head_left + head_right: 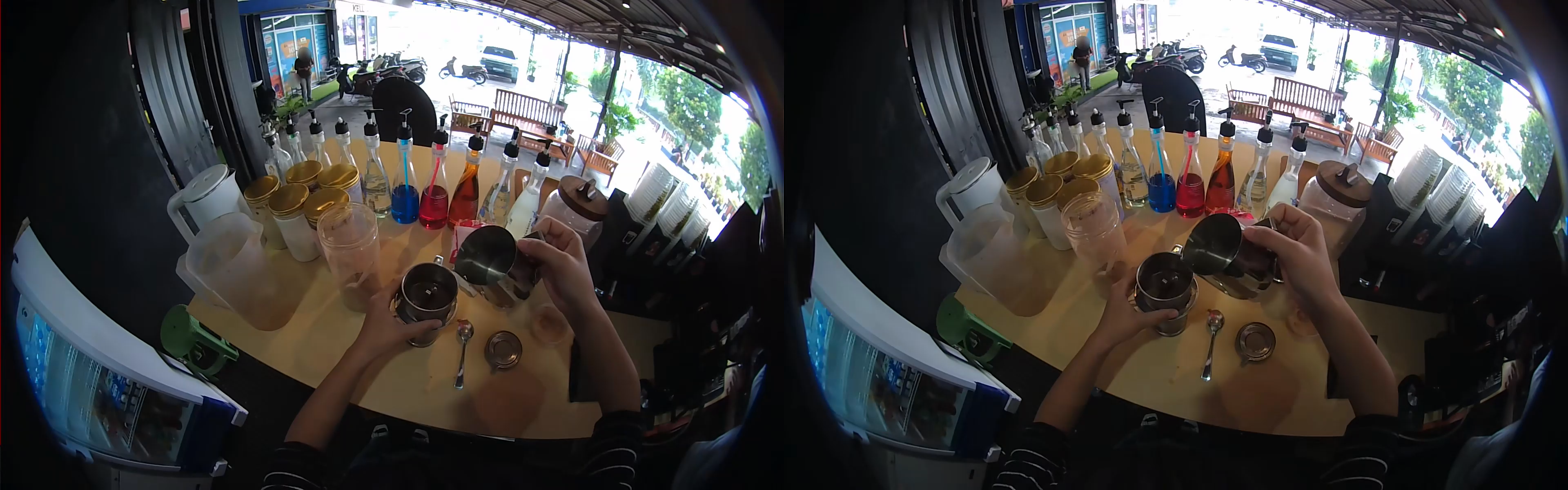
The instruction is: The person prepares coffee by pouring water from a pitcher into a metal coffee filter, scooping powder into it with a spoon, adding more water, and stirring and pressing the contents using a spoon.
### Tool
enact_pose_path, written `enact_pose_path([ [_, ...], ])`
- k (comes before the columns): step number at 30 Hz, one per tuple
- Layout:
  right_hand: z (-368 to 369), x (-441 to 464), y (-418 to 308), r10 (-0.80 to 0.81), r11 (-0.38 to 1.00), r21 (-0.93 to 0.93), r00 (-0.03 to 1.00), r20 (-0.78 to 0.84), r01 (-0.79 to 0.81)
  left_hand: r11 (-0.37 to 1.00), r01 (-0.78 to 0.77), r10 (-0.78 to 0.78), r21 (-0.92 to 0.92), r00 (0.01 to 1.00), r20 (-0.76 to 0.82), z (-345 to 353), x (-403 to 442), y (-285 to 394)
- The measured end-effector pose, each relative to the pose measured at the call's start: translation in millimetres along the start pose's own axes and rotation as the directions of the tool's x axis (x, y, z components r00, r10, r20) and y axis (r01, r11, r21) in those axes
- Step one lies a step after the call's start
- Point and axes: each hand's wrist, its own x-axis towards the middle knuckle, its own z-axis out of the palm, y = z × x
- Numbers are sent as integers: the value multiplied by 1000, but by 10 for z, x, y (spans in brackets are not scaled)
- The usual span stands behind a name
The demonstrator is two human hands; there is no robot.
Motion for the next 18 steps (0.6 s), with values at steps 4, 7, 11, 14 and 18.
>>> enact_pose_path([
  [4,64,32,-50,-13,995,-101,1000,-14,12,999,-17,17,48,1000,-4,-17,4,3],
  [7,97,50,-56,-15,991,-135,1000,-15,13,1000,-2,1,30,1000,9,-27,8,14],
  [11,179,31,-118,36,986,-163,999,-19,-39,1000,-14,14,27,1000,11,-32,11,41],
  [14,166,60,-63,-13,982,-187,999,-30,7,998,-41,40,38,999,20,-29,16,26],
  [18,249,47,-102,-3,974,-226,999,-47,-8,998,-49,49,-28,999,19,-24,19,30],
])
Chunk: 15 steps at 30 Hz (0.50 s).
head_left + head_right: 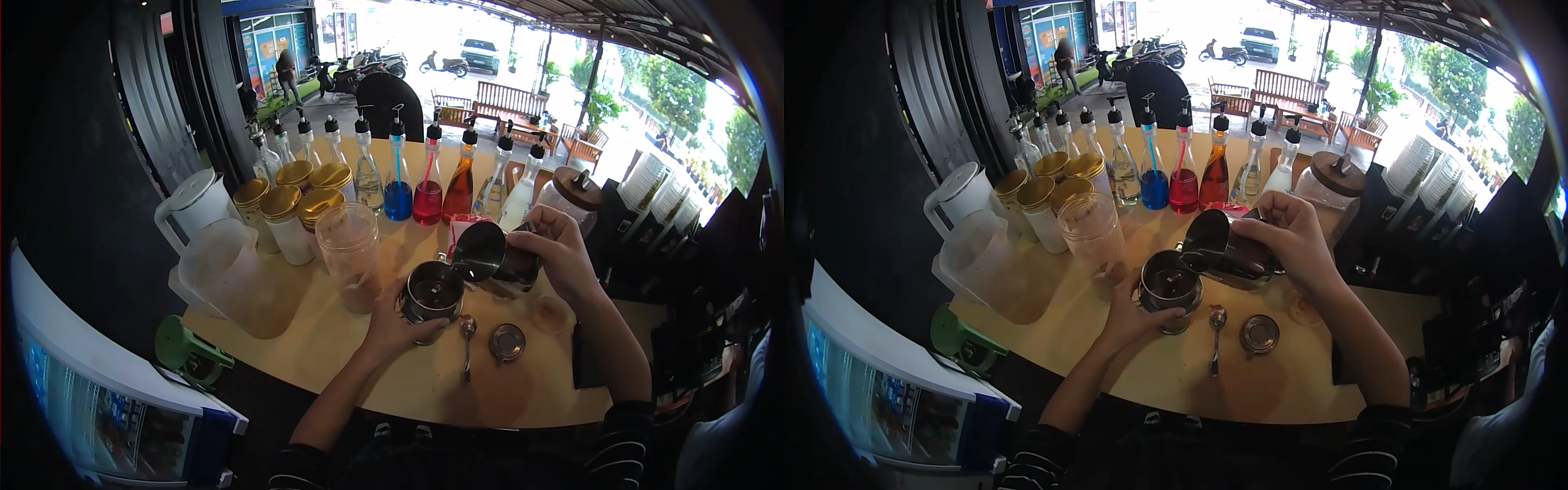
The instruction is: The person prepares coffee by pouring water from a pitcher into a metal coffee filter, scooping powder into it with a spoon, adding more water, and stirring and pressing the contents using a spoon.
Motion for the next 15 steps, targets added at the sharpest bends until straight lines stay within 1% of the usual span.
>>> enact_pose_path([
  [2,-1,15,23,-16,999,-43,1000,-2,15,1000,-4,4,-15,1000,4,0,1,29],
  [6,8,28,30,-6,998,-56,1000,-26,5,1000,7,-7,-29,1000,4,-3,1,40],
  [8,-15,37,58,-39,995,-93,999,-26,37,999,2,-2,-34,1000,6,-2,0,36],
  [12,53,12,-3,-29,996,-86,999,-37,25,1000,2,-2,-29,1000,5,0,1,35],
  [15,54,8,-10,-25,991,-129,998,-53,18,999,5,-4,-33,1000,4,3,4,26],
])
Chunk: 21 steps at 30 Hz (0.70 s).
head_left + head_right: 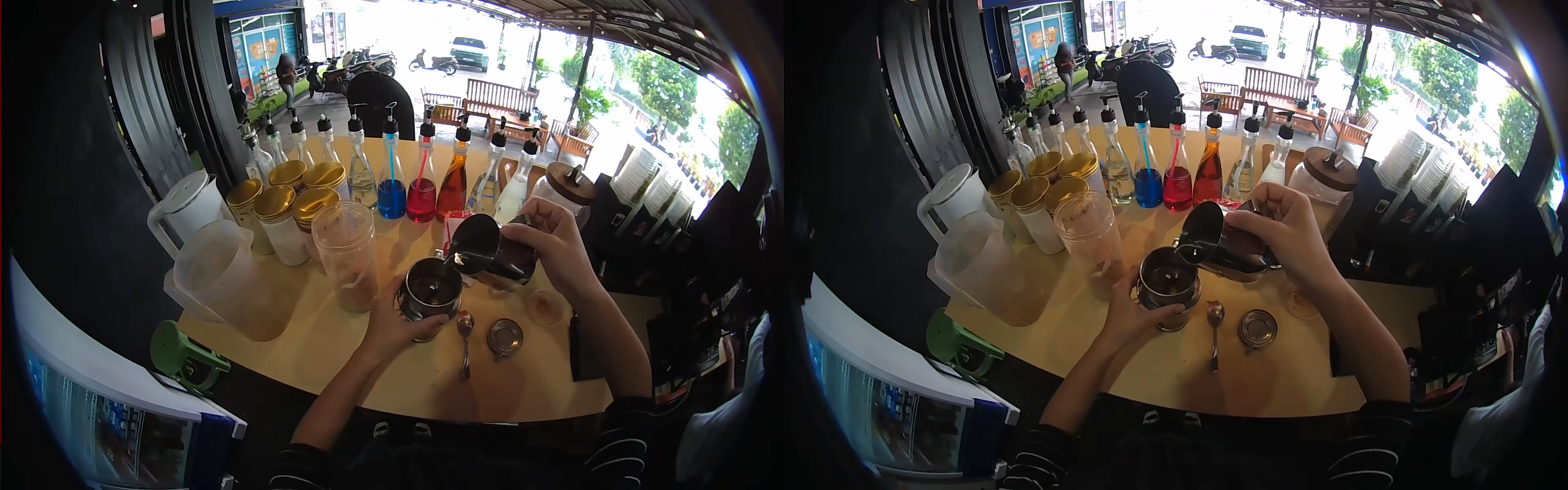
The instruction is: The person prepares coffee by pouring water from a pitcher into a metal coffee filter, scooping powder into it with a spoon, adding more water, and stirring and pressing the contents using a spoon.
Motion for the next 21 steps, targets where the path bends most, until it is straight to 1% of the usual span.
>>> enact_pose_path([
  [5,-33,-6,42,-39,999,1,999,-8,39,1000,-5,5,-15,1000,4,-3,6,-9],
  [6,-53,-11,42,-38,999,0,999,-9,38,1000,-26,26,-7,1000,3,-3,9,-19],
  [7,-80,-16,42,-13,1000,-10,1000,7,13,999,-47,47,2,999,3,-4,11,-25],
  [9,-94,-21,46,14,1000,-22,1000,22,-13,999,-36,36,-17,999,1,-2,6,-14],
  [11,-86,-16,65,-29,999,-34,999,-16,28,999,-25,25,-36,1000,-2,1,4,-12],
  [15,-50,-49,-11,-17,1000,2,999,-27,17,1000,-26,26,-17,1000,-14,3,3,-24],
  [18,-82,-31,24,-23,999,-35,999,-31,21,999,-35,35,1,999,-19,-2,2,-28],
  [21,-86,5,83,-60,997,-56,998,-29,59,999,-36,37,30,999,-22,-7,0,-32],
])
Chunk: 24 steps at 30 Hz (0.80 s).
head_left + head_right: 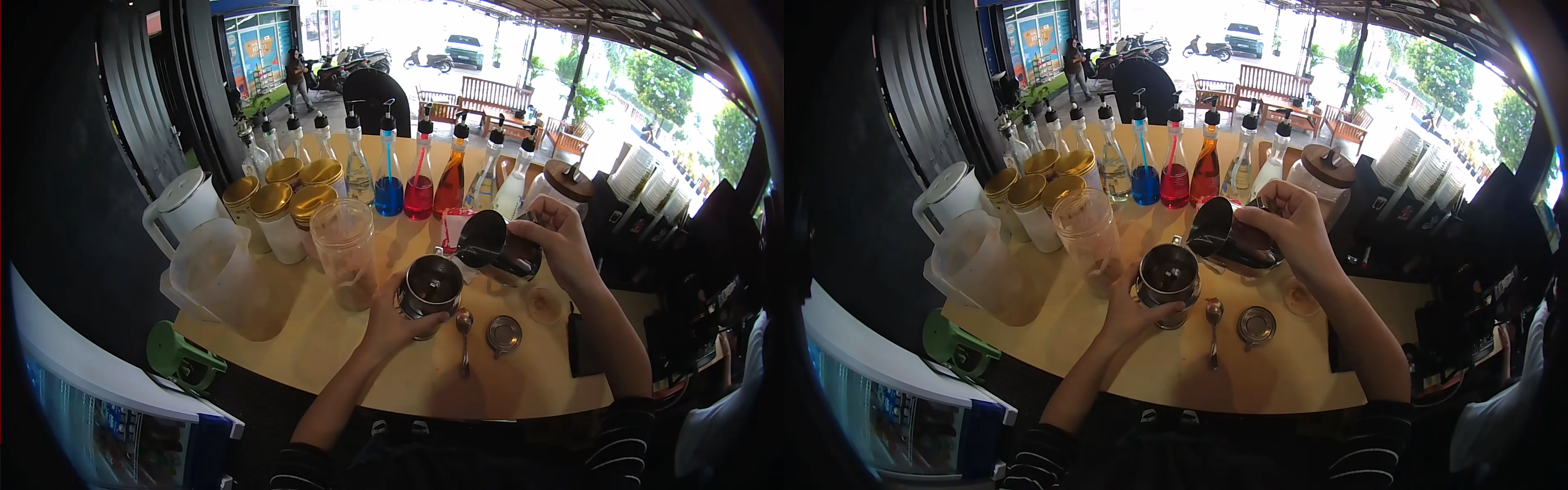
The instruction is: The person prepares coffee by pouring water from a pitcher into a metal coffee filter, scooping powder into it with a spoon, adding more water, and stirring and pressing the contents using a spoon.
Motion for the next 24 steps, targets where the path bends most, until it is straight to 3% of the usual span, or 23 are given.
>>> enact_pose_path([
  [6,38,10,5,32,999,-14,999,16,-32,998,25,-24,-49,1000,15,5,0,1],
  [16,-39,-119,129,71,951,306,994,-85,-42,999,33,-33,-26,999,5,13,-7,-24],
  [24,-334,-429,830,104,927,373,980,-172,-33,999,40,-40,-23,999,-5,21,-16,-73],
])
